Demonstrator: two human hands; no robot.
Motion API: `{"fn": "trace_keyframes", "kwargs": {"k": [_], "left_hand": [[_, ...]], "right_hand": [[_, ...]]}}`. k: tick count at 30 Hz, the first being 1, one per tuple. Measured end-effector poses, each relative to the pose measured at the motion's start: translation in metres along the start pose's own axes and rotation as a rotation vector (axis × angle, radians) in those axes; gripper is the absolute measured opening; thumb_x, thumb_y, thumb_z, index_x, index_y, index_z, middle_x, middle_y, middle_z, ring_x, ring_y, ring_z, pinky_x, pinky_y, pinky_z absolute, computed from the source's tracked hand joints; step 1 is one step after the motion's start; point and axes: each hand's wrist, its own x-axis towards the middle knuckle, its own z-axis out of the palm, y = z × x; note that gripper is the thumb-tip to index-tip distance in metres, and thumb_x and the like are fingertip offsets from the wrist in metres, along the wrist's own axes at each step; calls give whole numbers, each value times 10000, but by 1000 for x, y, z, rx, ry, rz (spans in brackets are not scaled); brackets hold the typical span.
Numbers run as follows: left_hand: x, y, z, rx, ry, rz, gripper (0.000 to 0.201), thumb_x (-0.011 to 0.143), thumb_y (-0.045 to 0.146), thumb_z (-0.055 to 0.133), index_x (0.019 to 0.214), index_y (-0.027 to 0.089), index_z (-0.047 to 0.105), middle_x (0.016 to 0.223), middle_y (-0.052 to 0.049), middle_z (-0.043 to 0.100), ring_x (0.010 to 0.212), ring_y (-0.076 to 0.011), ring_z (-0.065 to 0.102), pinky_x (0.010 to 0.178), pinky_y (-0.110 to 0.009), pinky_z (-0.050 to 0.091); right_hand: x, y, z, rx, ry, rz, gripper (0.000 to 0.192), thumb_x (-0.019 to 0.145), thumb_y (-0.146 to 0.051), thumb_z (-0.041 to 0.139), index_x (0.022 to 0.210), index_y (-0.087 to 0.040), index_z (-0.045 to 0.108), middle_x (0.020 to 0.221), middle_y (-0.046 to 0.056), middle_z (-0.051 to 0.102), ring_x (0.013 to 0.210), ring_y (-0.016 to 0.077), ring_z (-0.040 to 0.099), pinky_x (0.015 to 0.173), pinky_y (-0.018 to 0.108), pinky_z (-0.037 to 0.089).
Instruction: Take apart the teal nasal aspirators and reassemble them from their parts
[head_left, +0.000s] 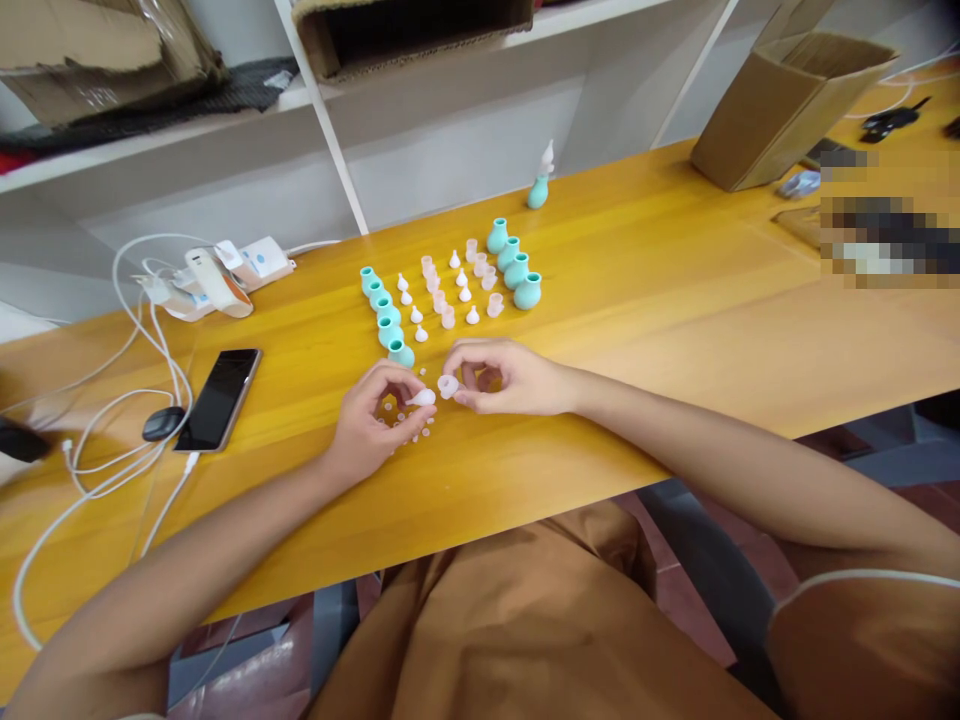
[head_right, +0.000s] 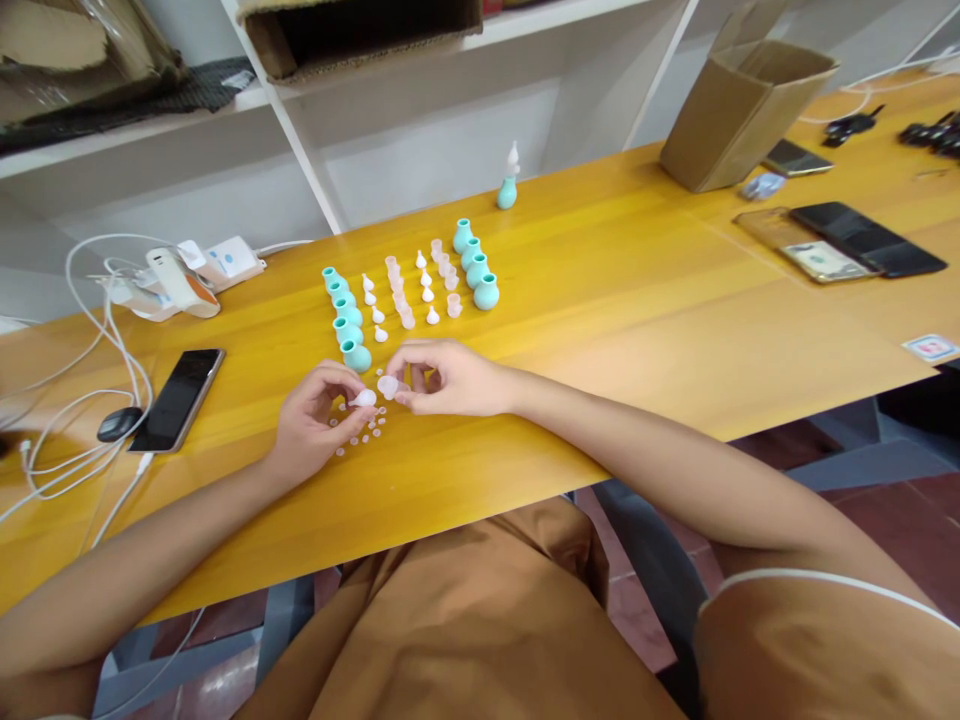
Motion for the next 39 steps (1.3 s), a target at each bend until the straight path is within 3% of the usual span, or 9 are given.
{"fn": "trace_keyframes", "kwargs": {"k": [4,9,15,20,30,39], "left_hand": [[-1,3,1,14,-25,-54,185,992,286,841,1089,226,696,1022,-42,719,848,-147,653,753,-313,547],[0,6,2,53,-29,-116,201,980,324,859,1048,224,698,976,-34,736,795,-143,656,702,-311,548],[2,5,1,53,-26,-113,211,951,318,900,1024,221,727,1003,-37,736,886,-164,716,790,-332,600],[0,3,2,62,-29,-109,209,942,337,910,1014,226,748,1010,-46,725,904,-178,714,783,-339,600],[-1,1,3,-52,-74,-121,222,931,342,929,1006,227,754,962,-47,738,841,-171,700,744,-339,582],[-1,1,2,39,-90,-3,230,938,304,918,899,207,714,956,-41,743,794,-147,685,703,-299,561]], "right_hand": [[4,0,-1,181,116,-61,242,940,-340,832,1065,-176,705,977,12,621,806,90,589,756,233,526],[4,1,2,394,30,-2,324,954,-353,836,1120,-181,617,966,8,661,818,97,607,754,232,538],[-1,6,6,121,-14,24,299,958,-333,812,1156,-163,667,951,25,733,762,99,634,701,229,528],[-2,11,4,78,-24,8,307,984,-387,798,1155,-154,693,952,48,777,780,126,695,732,263,571],[-6,5,-3,-215,-32,-363,174,1067,-342,748,1114,-179,787,1075,83,816,884,135,749,776,257,599],[-10,6,-6,-297,-81,-355,213,1094,-382,713,1100,-186,796,1110,90,833,881,146,759,779,268,583]]}}
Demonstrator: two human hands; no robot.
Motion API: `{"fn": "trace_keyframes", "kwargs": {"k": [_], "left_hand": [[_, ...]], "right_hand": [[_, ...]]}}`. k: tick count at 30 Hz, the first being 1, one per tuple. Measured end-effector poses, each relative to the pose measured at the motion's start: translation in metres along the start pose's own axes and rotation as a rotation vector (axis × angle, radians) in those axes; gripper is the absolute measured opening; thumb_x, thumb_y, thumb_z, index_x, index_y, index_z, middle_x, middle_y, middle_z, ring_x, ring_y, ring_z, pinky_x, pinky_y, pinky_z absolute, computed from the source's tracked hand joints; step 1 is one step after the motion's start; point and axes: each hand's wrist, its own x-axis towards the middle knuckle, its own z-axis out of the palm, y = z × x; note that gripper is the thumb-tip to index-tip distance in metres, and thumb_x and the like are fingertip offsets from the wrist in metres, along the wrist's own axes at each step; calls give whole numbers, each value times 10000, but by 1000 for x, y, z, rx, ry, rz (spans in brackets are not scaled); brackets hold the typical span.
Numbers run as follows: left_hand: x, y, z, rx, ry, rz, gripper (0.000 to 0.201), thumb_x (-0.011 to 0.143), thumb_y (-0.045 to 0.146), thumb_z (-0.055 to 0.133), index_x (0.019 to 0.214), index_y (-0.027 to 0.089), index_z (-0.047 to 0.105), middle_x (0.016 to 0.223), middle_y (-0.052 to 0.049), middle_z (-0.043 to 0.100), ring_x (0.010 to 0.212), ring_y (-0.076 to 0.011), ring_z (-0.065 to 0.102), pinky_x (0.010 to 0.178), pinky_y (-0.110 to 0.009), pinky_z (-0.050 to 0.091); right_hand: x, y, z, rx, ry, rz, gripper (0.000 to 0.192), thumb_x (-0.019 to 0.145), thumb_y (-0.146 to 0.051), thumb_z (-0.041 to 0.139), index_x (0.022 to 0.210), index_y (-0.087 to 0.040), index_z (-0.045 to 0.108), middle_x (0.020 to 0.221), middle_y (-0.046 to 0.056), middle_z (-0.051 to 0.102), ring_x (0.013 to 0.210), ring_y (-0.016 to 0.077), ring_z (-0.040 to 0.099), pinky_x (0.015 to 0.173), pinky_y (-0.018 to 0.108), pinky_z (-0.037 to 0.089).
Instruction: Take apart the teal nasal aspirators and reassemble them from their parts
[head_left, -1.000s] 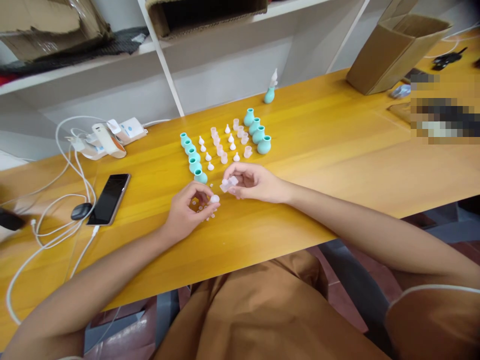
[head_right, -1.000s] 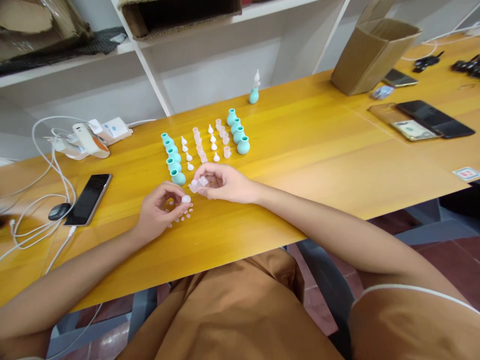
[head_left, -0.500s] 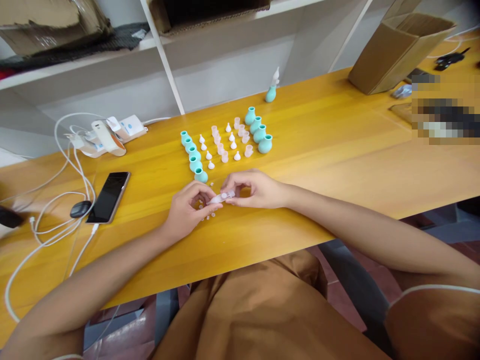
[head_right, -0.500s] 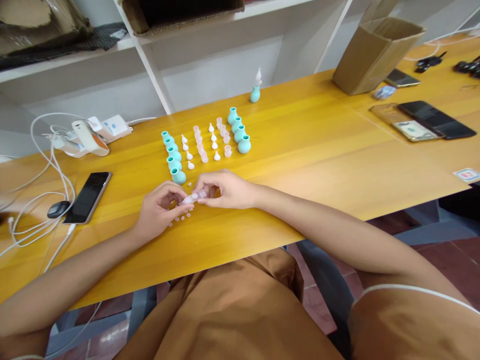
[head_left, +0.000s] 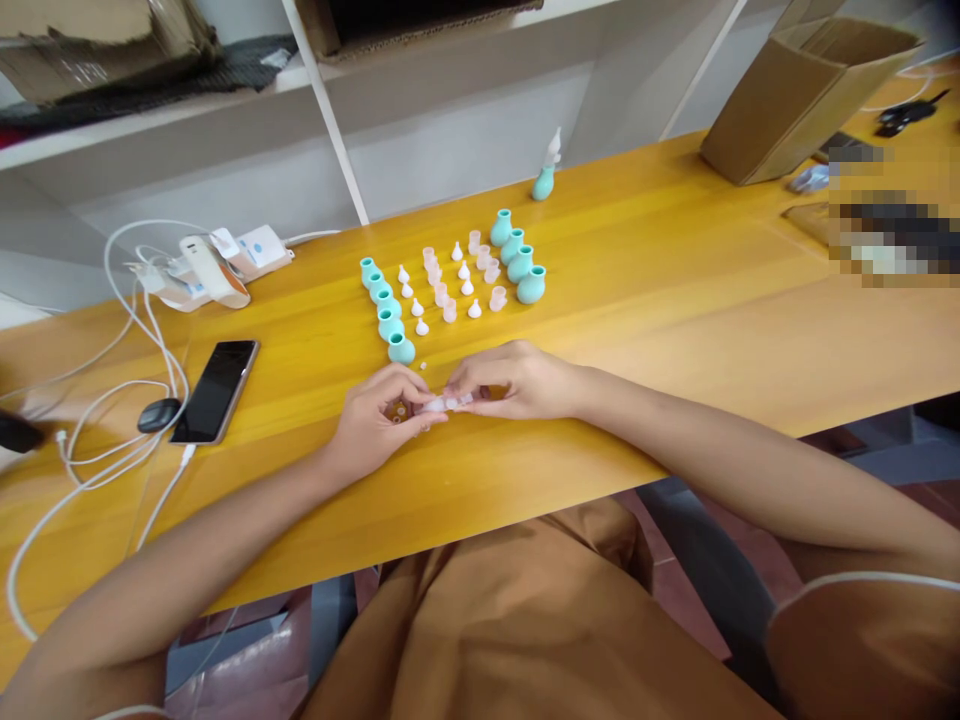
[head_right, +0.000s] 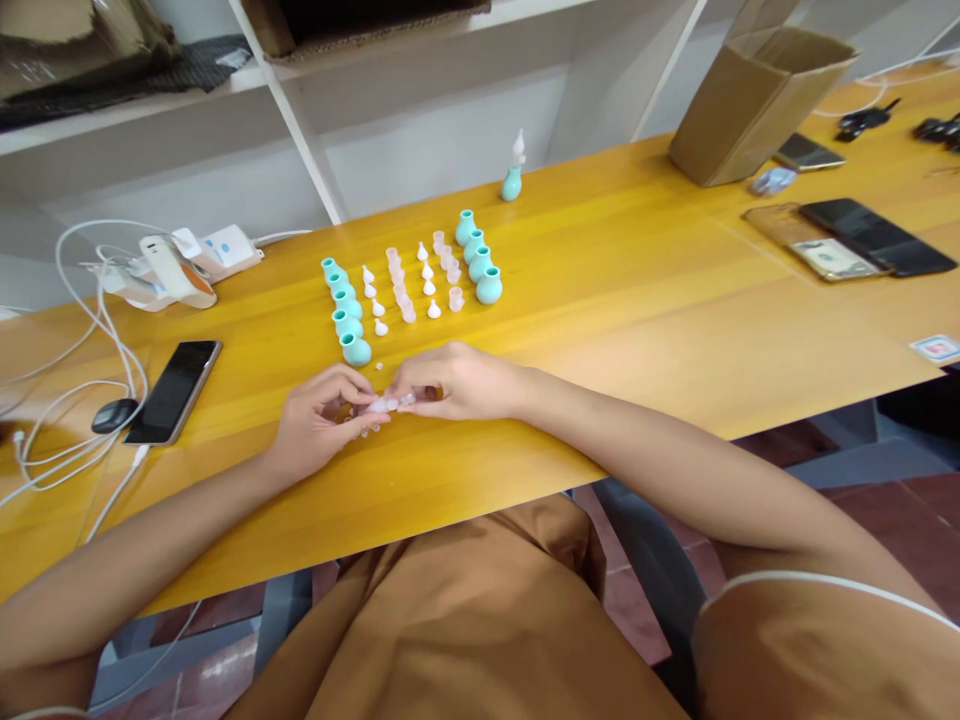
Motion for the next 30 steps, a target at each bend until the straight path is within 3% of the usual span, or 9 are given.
{"fn": "trace_keyframes", "kwargs": {"k": [11,30], "left_hand": [[-1,2,-2,-3,28,95,190,941,232,910,941,212,721,984,-40,762,830,-149,719,743,-304,581],[-1,5,-4,83,36,174,224,902,222,946,925,193,725,969,-40,770,833,-141,743,751,-273,597]], "right_hand": [[1,-4,8,64,115,5,238,1035,-403,803,1078,-175,855,1064,91,858,719,108,733,681,231,590],[-4,-1,19,-45,209,-70,137,1012,-291,835,1095,-185,860,1094,74,872,901,151,856,720,192,628]]}}
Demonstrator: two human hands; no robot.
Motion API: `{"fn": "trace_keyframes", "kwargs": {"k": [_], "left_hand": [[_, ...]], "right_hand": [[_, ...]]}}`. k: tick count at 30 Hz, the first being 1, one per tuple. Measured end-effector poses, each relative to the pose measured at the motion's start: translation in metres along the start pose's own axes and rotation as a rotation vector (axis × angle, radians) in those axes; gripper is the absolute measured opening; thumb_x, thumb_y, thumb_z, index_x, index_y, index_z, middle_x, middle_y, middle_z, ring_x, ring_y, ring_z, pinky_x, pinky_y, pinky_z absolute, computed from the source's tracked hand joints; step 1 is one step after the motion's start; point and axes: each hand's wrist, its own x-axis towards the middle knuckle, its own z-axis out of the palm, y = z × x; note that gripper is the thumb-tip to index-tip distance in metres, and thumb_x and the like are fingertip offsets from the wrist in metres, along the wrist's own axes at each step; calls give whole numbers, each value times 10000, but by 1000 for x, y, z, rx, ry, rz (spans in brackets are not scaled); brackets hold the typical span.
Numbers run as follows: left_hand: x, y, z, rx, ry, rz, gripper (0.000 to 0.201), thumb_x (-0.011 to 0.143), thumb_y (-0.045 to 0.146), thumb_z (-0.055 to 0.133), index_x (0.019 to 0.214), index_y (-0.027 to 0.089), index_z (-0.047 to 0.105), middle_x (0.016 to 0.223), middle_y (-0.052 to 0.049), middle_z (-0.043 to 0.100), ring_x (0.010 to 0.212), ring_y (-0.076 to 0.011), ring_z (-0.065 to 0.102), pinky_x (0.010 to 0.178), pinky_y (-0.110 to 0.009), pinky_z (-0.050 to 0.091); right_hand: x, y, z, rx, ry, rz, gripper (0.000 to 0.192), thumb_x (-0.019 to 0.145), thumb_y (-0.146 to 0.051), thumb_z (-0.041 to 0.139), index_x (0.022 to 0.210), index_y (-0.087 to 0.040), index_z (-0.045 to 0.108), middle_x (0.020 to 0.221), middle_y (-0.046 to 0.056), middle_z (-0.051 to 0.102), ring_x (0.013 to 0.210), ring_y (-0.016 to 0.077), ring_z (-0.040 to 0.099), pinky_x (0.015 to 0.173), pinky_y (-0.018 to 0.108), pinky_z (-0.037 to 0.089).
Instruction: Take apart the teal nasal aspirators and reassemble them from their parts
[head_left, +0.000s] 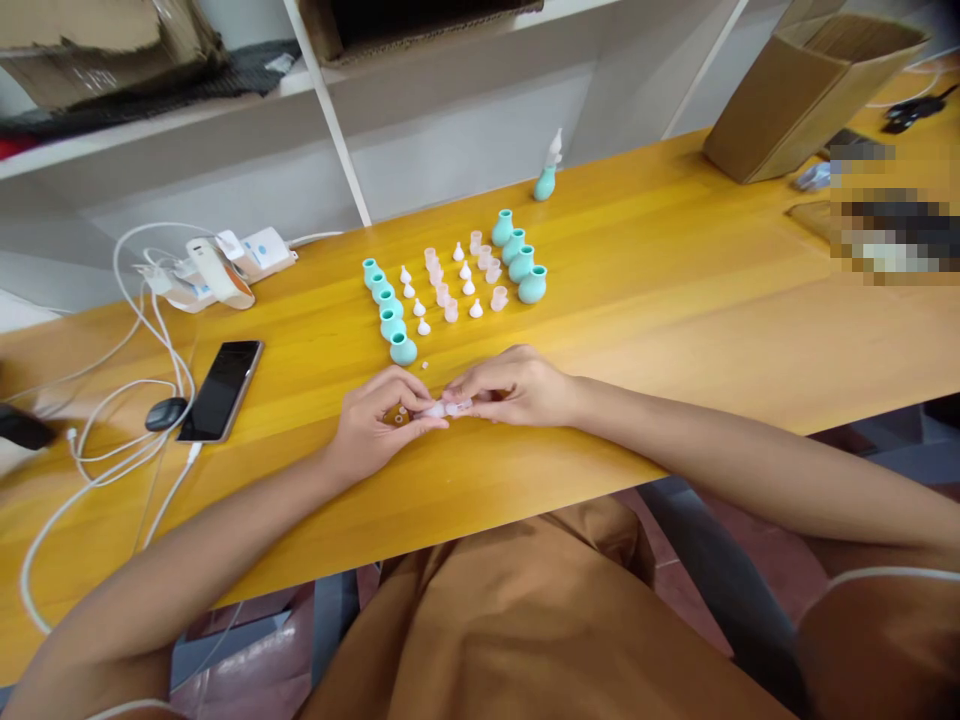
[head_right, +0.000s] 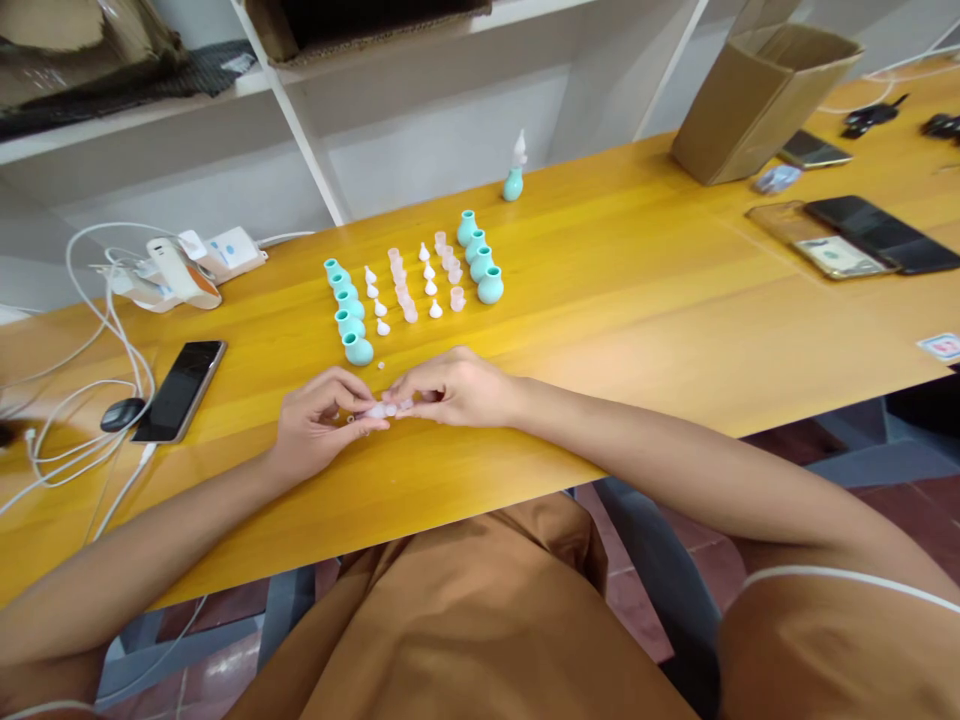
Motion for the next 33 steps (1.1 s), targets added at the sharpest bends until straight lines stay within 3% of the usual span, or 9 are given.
{"fn": "trace_keyframes", "kwargs": {"k": [6,12,20,27,30,33], "left_hand": [[0,-1,0,14,0,-24,241,893,235,954,913,195,717,963,-36,772,812,-137,736,714,-260,582],[-1,0,0,9,-2,-40,241,885,225,960,914,190,723,962,-31,765,810,-128,728,714,-251,573],[-1,-2,2,2,19,-61,214,894,236,954,925,198,746,970,-37,769,839,-141,735,764,-285,600],[-1,-1,2,-103,7,-97,225,904,212,941,1013,216,744,987,-37,758,832,-143,720,733,-278,595],[-2,-2,3,-99,17,-95,221,929,217,914,1040,228,723,992,-41,740,869,-165,712,772,-312,593],[-4,-5,4,-104,7,-134,195,964,248,877,1069,237,712,1028,-55,728,910,-183,709,787,-334,592]], "right_hand": [[-2,1,2,14,2,31,130,997,-291,850,1080,-192,871,1141,82,867,889,152,860,719,195,646],[-4,2,2,22,-6,29,145,1003,-278,841,1123,-203,874,1129,74,869,1015,186,868,832,220,686],[-2,6,3,15,23,18,114,992,-264,849,1089,-211,878,1097,79,871,1036,213,868,814,238,686],[0,5,5,18,46,1,137,1003,-283,843,1102,-190,866,1125,85,869,881,157,849,690,204,604],[5,4,2,14,20,25,188,1015,-340,835,1109,-178,848,1103,76,866,674,85,724,619,195,526],[11,1,-4,5,-74,59,257,1034,-412,810,1143,-180,822,1037,44,847,631,61,626,621,190,484]]}}
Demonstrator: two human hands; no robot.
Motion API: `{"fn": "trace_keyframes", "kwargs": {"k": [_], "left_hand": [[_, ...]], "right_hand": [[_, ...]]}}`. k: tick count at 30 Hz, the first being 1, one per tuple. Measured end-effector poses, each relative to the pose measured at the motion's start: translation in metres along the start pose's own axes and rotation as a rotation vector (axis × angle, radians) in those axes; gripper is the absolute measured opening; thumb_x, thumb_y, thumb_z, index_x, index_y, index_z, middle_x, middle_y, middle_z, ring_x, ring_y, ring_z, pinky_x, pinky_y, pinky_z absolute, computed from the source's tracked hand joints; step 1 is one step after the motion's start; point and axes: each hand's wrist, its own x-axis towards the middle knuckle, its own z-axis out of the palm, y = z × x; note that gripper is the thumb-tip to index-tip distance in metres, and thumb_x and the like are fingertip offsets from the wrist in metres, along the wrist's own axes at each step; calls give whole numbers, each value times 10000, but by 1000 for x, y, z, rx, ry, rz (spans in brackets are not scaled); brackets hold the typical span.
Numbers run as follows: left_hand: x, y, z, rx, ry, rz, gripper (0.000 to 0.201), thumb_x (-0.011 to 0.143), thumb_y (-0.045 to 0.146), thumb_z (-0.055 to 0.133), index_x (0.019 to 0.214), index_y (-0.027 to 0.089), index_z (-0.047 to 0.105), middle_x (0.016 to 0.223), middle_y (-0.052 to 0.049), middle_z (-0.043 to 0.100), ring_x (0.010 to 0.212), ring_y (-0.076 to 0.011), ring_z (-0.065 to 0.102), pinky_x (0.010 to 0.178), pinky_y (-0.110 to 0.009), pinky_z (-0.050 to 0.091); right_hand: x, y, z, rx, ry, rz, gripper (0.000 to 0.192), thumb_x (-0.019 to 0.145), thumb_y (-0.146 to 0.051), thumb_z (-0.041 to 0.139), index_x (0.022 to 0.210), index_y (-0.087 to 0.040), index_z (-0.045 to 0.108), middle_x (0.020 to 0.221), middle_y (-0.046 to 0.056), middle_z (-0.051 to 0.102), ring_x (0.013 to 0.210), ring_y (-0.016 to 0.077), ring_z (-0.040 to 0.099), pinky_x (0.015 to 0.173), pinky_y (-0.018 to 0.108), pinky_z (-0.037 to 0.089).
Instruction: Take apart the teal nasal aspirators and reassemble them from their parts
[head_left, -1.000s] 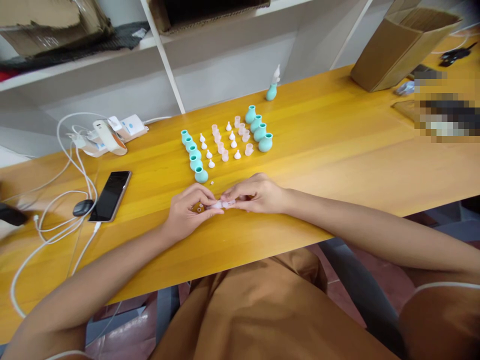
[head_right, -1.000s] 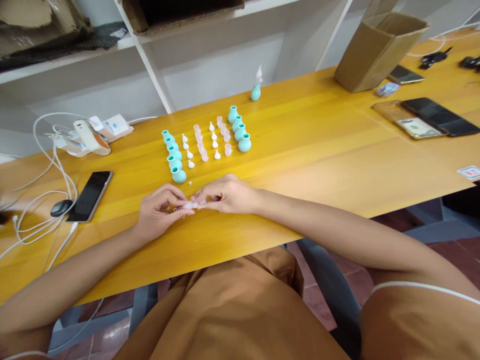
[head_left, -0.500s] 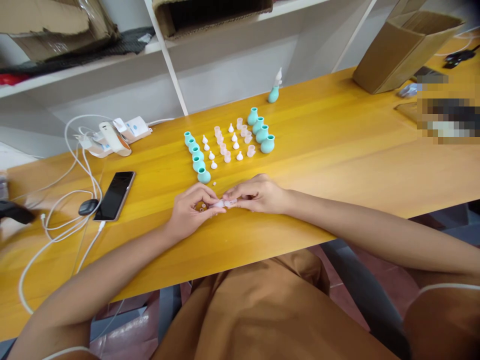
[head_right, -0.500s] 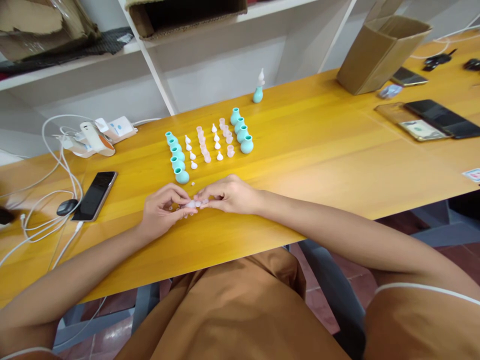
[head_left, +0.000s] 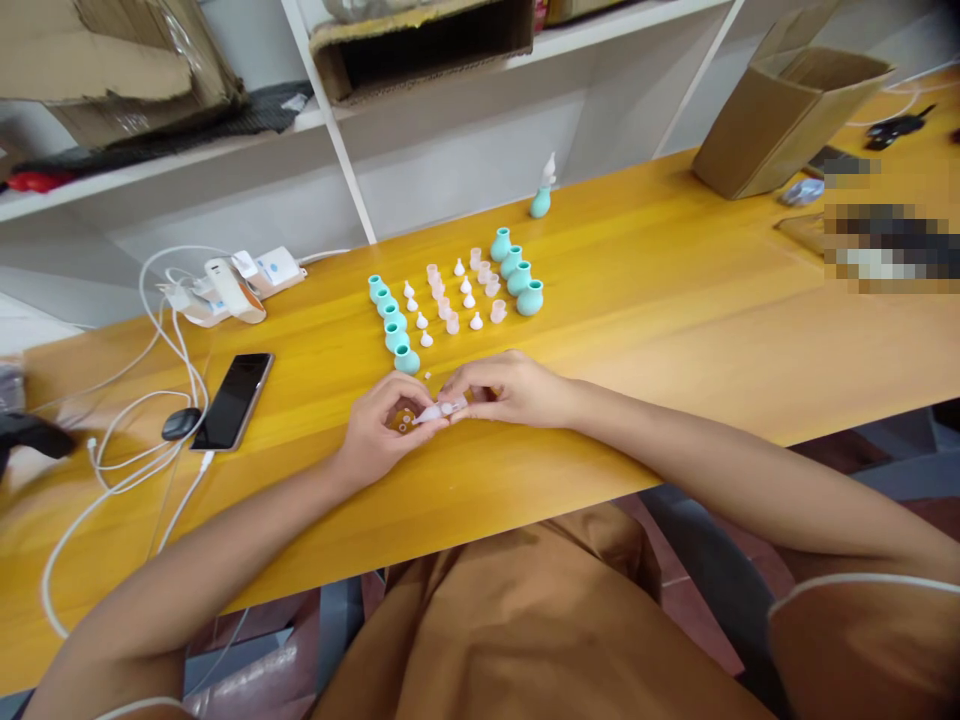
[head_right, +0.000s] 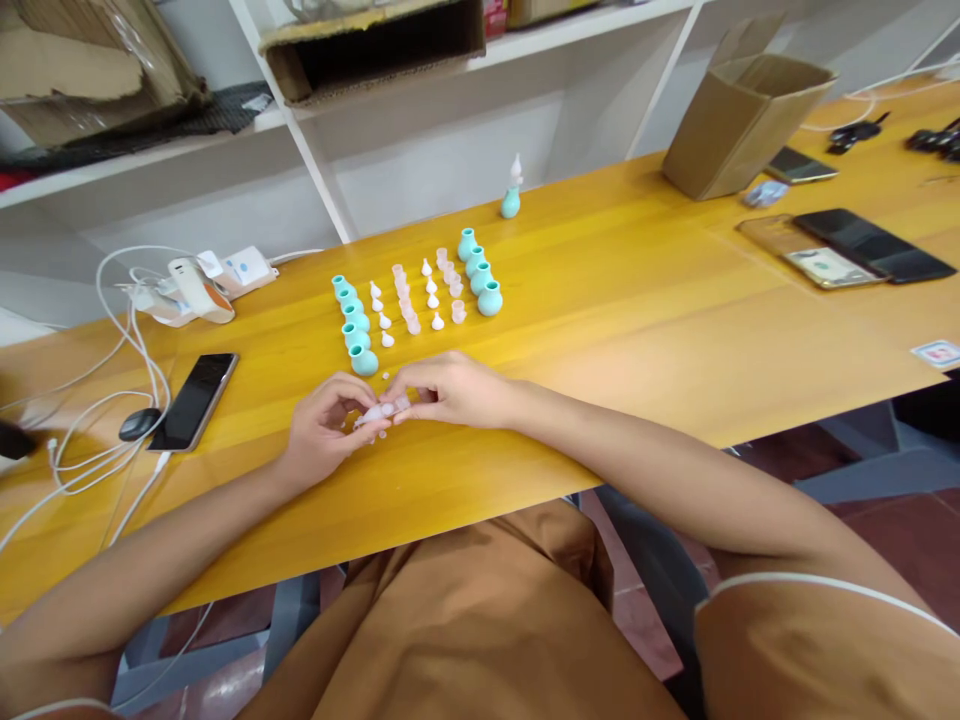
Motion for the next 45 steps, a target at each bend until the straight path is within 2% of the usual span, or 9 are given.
{"fn": "trace_keyframes", "kwargs": {"k": [6,9,16,20,25,30,35,39,45], "left_hand": [[3,-2,1,72,31,-64,183,967,223,856,1072,237,706,1050,-43,698,963,-179,704,833,-326,593],[5,-2,0,166,27,-45,171,978,162,812,1082,231,694,1075,-37,682,984,-170,696,861,-316,590],[5,0,-1,252,-6,52,195,975,104,771,1097,229,685,1092,-41,700,1032,-180,712,890,-313,599],[6,2,-1,247,-3,58,184,988,98,760,1094,233,693,1091,-44,707,1026,-181,718,886,-314,603],[7,4,-1,230,-29,77,194,992,79,739,1097,234,686,1116,-47,721,1062,-189,720,915,-329,599],[5,4,-3,295,96,69,394,857,-54,618,1128,232,633,1160,-56,632,1013,-198,635,851,-338,568],[2,-1,-4,415,183,-92,467,826,-56,612,1184,243,630,1230,-78,535,1126,-250,592,975,-435,581],[1,-6,1,534,158,-169,548,828,-32,666,1284,273,674,1348,-104,427,1310,-319,542,1184,-591,519],[-1,-12,3,576,97,-185,662,841,-3,688,1425,306,644,1422,-117,418,1340,-339,529,1222,-632,483]], "right_hand": [[4,3,-7,-41,-124,116,454,1009,-547,813,1272,-181,758,1079,46,777,680,73,603,681,213,477],[4,10,-6,-32,-164,153,420,1043,-532,772,1266,-176,749,1065,46,741,708,85,612,686,221,477],[6,11,2,38,-148,168,373,1038,-492,766,1220,-167,746,1149,65,669,703,70,580,689,232,514],[7,13,4,135,-127,200,337,1097,-463,683,1227,-160,751,1114,56,640,721,65,550,678,213,486],[9,16,5,198,-169,233,311,1071,-436,717,1179,-150,775,1011,26,607,749,74,550,698,215,466],[11,17,4,276,-98,391,312,994,-443,759,1049,-138,724,906,-9,559,726,86,501,677,232,422],[12,26,3,427,24,538,409,938,-549,777,993,-162,658,785,-45,516,685,91,467,640,229,379],[12,29,2,497,48,583,422,929,-553,792,1013,-165,649,771,-58,520,598,65,442,563,219,351],[12,29,1,530,60,601,407,927,-527,817,1022,-168,649,798,-46,579,582,55,465,519,201,379]]}}
